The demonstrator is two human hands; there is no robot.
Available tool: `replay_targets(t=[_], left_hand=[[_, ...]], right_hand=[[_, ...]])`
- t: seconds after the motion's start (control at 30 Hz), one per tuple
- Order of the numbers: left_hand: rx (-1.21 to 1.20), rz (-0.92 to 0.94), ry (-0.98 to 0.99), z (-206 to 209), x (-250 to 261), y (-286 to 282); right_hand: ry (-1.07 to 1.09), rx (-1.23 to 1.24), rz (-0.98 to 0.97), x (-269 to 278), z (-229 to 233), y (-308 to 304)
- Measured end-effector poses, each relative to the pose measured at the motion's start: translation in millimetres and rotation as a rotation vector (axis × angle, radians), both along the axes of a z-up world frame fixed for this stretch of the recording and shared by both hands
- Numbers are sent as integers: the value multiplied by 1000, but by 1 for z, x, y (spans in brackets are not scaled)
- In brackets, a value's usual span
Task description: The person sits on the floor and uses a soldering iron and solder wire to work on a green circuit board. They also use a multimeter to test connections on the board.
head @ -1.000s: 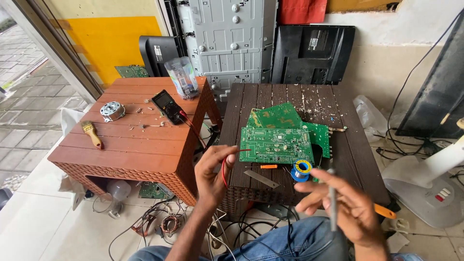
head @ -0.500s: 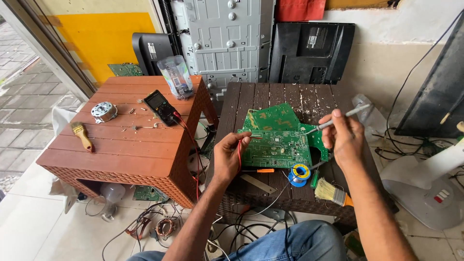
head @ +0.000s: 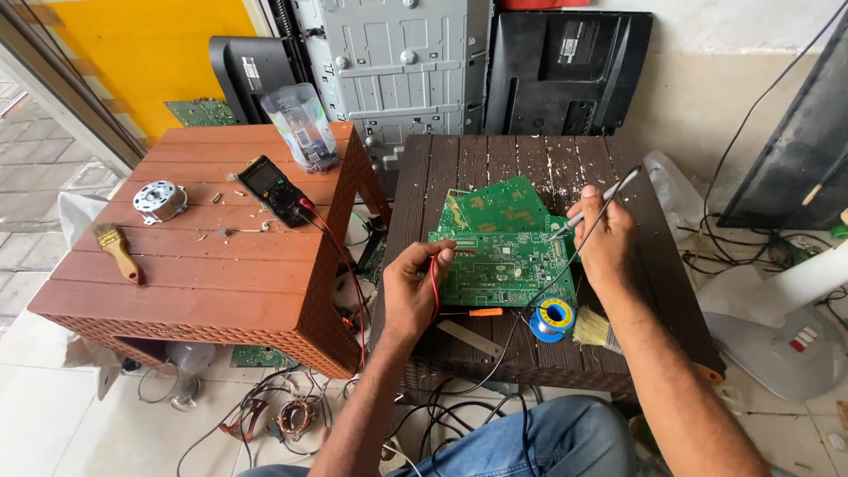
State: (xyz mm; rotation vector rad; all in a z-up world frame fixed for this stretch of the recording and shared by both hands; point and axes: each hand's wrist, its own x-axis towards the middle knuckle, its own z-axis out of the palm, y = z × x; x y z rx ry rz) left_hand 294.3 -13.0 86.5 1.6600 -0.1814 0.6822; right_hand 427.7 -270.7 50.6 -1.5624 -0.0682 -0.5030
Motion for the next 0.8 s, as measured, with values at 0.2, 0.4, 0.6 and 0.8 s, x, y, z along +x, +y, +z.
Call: replay_targets(t=[0.2,0.4,0.6,0.8], left_hand=[[-7,9,13,0,-1,0],[-16,17,17,-7,2,1],[11,23,-2,-10,4,3],[165,71,-23,-8,1,-1]], right_hand=[[43,-40,20,-4,3,0],[40,-71,40,-16,17,4],[28,-126,18,-13,12,1],[30,-119,10,-10,6,0]])
